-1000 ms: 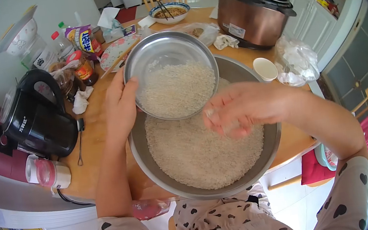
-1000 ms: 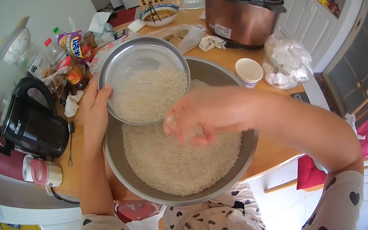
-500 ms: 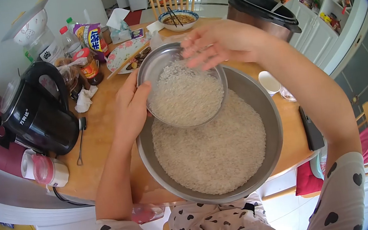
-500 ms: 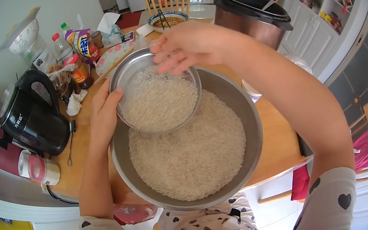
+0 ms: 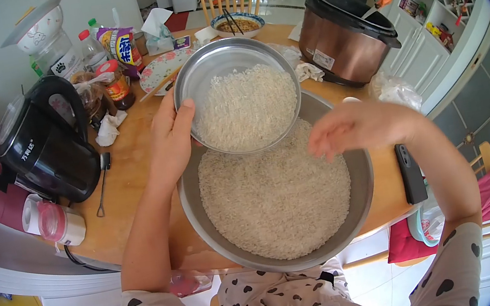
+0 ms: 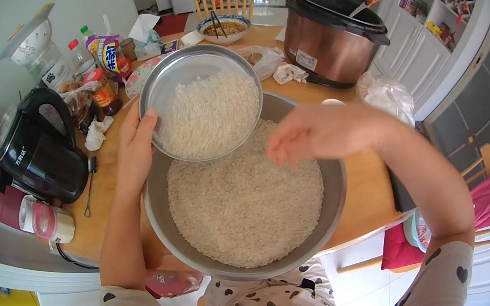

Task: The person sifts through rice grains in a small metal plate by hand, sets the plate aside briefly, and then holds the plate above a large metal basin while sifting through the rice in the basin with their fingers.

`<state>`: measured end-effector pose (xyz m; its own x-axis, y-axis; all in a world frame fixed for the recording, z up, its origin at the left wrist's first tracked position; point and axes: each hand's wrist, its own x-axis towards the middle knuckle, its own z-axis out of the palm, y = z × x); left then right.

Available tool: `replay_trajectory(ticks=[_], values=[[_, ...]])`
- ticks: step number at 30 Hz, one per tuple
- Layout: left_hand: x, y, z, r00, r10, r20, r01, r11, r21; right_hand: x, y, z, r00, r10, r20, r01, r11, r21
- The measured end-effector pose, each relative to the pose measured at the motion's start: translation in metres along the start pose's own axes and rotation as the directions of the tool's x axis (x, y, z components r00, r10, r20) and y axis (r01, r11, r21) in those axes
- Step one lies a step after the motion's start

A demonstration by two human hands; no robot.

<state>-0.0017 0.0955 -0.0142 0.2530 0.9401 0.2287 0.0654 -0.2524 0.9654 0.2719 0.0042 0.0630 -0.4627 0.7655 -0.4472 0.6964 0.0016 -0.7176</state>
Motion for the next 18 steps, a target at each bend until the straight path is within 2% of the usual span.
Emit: replay_trajectory(ticks=[3, 4, 7, 8, 10, 18], values=[[0.005, -0.012, 0.001, 0.991, 0.134, -0.002, -0.134, 0.991, 0.029, 0.002, 0.003, 0.032, 0.989, -0.029, -0.144, -0.019, 0.945, -0.326], [0.006, -0.014, 0.001, 0.983, 0.182, 0.001, -0.182, 0.982, 0.047, 0.004, 0.002, 0.035, 0.993, -0.036, -0.112, -0.004, 0.941, -0.339], [0.012, -0.026, -0.002, 0.948, 0.317, 0.004, -0.314, 0.937, 0.155, 0.017, 0.017, 0.047, 0.974, -0.162, -0.161, 0.076, 0.896, -0.438], [0.014, -0.028, -0.002, 0.932, 0.362, 0.002, -0.355, 0.913, 0.199, 0.021, 0.021, 0.05, 0.968, -0.179, -0.176, 0.09, 0.902, -0.422], [0.012, -0.023, -0.003, 0.944, 0.33, 0.011, -0.325, 0.923, 0.204, 0.027, 0.025, 0.054, 0.956, -0.211, -0.204, 0.118, 0.913, -0.391], [0.006, -0.016, 0.0, 0.932, 0.359, -0.045, -0.336, 0.904, 0.264, 0.031, 0.012, 0.06, 0.983, -0.119, -0.143, 0.056, 0.922, -0.382]])
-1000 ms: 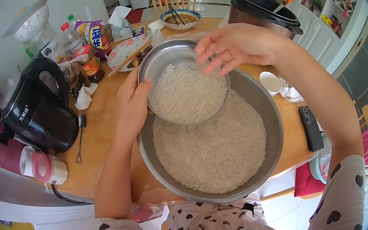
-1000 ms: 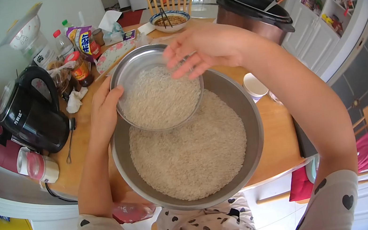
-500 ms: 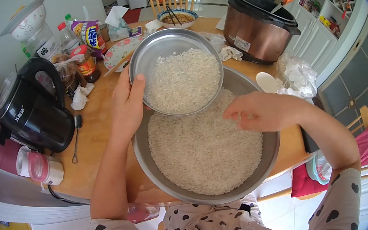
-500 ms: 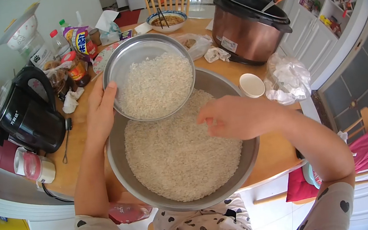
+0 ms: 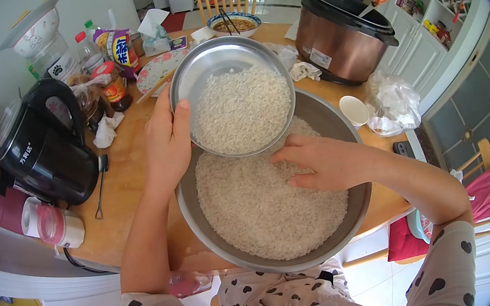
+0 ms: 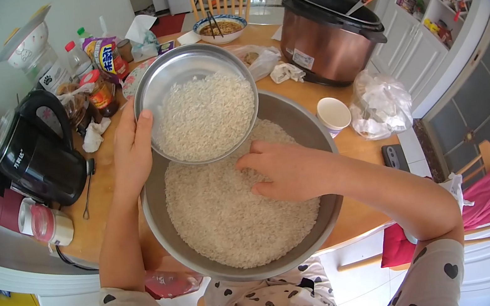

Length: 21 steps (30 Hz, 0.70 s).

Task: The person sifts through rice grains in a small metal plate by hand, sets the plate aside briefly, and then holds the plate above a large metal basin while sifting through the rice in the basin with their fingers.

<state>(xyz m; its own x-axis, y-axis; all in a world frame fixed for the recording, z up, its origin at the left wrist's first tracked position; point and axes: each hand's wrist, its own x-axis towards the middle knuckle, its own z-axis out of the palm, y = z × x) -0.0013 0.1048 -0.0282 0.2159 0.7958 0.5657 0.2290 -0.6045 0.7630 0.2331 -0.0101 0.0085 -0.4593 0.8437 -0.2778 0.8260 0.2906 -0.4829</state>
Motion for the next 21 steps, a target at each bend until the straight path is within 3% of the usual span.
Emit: replay_trajectory(ticks=[13, 16, 19, 21], values=[[0.001, -0.002, -0.001, 0.999, 0.047, -0.012, -0.047, 0.999, -0.022, 0.005, -0.002, 0.019, 0.996, -0.018, -0.088, 0.023, 0.998, 0.064], [0.003, -0.012, 0.0, 0.997, 0.08, -0.017, -0.08, 0.997, -0.011, -0.003, -0.011, 0.022, 0.988, -0.153, 0.002, 0.152, 0.979, 0.133], [0.003, -0.024, 0.005, 0.995, 0.092, -0.036, -0.093, 0.994, -0.048, -0.013, -0.014, 0.011, 0.971, -0.236, 0.022, 0.232, 0.965, 0.122], [0.004, -0.018, 0.003, 0.996, 0.085, -0.034, -0.087, 0.995, -0.055, -0.017, -0.004, 0.003, 0.975, -0.203, -0.09, 0.204, 0.979, 0.004]])
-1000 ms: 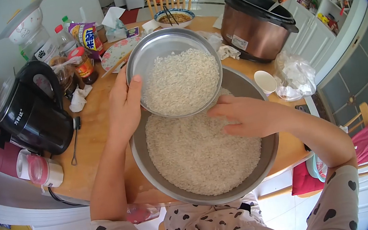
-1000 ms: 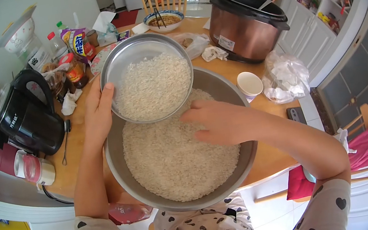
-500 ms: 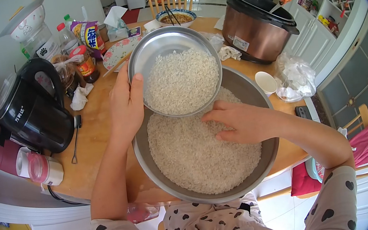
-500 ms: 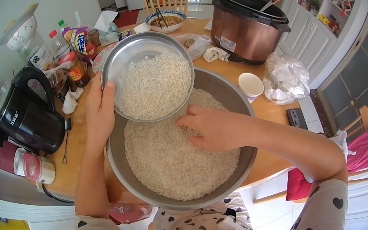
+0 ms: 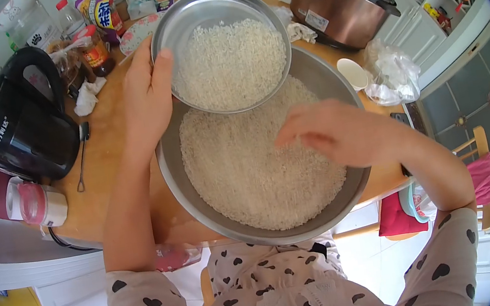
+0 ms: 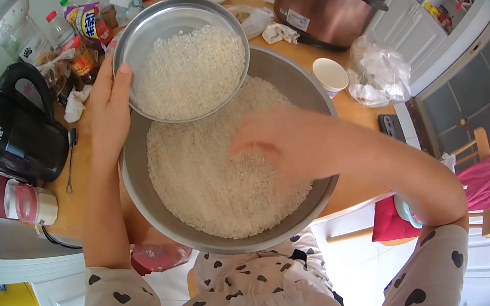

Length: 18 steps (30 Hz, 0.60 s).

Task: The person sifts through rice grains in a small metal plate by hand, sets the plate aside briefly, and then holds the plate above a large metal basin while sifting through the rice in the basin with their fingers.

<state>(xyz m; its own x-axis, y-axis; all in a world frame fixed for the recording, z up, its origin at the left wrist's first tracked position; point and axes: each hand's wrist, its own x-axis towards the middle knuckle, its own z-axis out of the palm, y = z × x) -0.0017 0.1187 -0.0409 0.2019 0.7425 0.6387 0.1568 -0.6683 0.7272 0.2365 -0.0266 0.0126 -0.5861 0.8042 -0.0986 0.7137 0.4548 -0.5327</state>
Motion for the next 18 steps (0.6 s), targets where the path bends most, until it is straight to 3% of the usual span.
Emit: replay_trajectory(ticks=[1, 4, 7, 13, 18], values=[[-0.001, 0.004, 0.001, 1.0, -0.013, -0.015, 0.013, 1.0, 0.012, -0.003, 0.003, -0.004, 0.998, 0.008, -0.059, -0.012, 0.998, -0.064], [0.0, 0.003, 0.002, 1.0, -0.008, -0.018, 0.008, 1.0, -0.001, -0.013, -0.003, -0.016, 0.947, 0.314, 0.061, -0.307, 0.945, -0.111], [0.0, 0.003, 0.001, 1.0, -0.005, -0.001, 0.005, 1.0, -0.01, -0.019, -0.005, -0.011, 0.918, 0.384, 0.102, -0.369, 0.919, -0.138], [-0.002, 0.008, 0.0, 0.998, -0.055, 0.007, 0.055, 0.998, 0.007, -0.01, -0.012, 0.007, 0.916, 0.378, 0.138, -0.385, 0.923, 0.027], [-0.001, 0.003, 0.002, 1.0, -0.018, -0.018, 0.018, 1.0, 0.008, 0.013, -0.027, 0.021, 0.956, 0.268, 0.12, -0.281, 0.954, 0.105]])
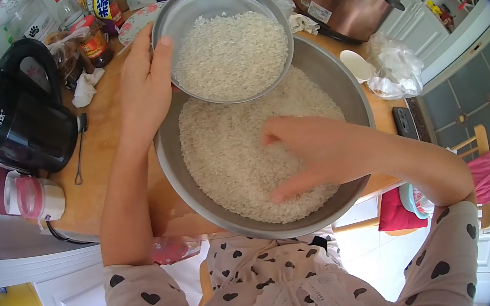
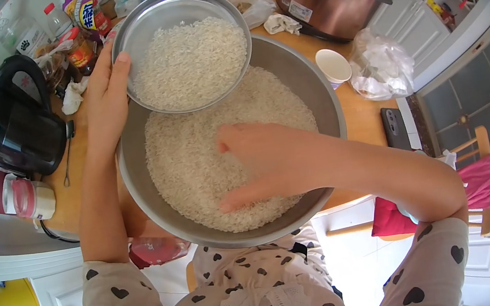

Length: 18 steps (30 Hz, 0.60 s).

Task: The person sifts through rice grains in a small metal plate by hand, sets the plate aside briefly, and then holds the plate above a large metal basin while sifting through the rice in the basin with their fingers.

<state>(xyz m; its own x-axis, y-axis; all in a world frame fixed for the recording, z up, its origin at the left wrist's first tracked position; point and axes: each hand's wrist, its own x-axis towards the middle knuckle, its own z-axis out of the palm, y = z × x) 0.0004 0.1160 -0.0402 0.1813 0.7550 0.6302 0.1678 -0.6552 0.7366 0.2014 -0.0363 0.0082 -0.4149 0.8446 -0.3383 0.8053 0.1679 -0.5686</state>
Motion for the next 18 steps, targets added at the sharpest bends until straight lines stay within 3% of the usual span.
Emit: replay_trajectory(ticks=[7, 10, 13, 16, 18], values=[[0.0, 0.0, -0.002, 0.998, -0.057, 0.027, 0.056, 0.998, 0.026, 0.036, -0.017, 0.015, 0.969, -0.246, 0.025, 0.247, 0.966, -0.079], [0.0, 0.004, -0.002, 0.996, -0.081, 0.039, 0.081, 0.997, 0.002, 0.034, -0.021, -0.007, 0.94, 0.04, 0.338, -0.175, 0.91, 0.377], [0.001, -0.009, 0.0, 0.997, 0.079, -0.013, -0.077, 0.994, 0.073, 0.031, 0.004, -0.003, 0.914, -0.052, 0.402, -0.292, 0.605, 0.741], [0.001, -0.002, -0.003, 0.999, 0.01, 0.043, -0.013, 0.998, 0.056, 0.021, 0.016, -0.009, 0.898, -0.042, 0.438, -0.372, 0.461, 0.806], [0.0, 0.001, -0.003, 0.999, -0.006, 0.046, 0.003, 0.997, 0.074, 0.018, 0.017, -0.015, 0.894, -0.047, 0.446, -0.371, 0.482, 0.793]])
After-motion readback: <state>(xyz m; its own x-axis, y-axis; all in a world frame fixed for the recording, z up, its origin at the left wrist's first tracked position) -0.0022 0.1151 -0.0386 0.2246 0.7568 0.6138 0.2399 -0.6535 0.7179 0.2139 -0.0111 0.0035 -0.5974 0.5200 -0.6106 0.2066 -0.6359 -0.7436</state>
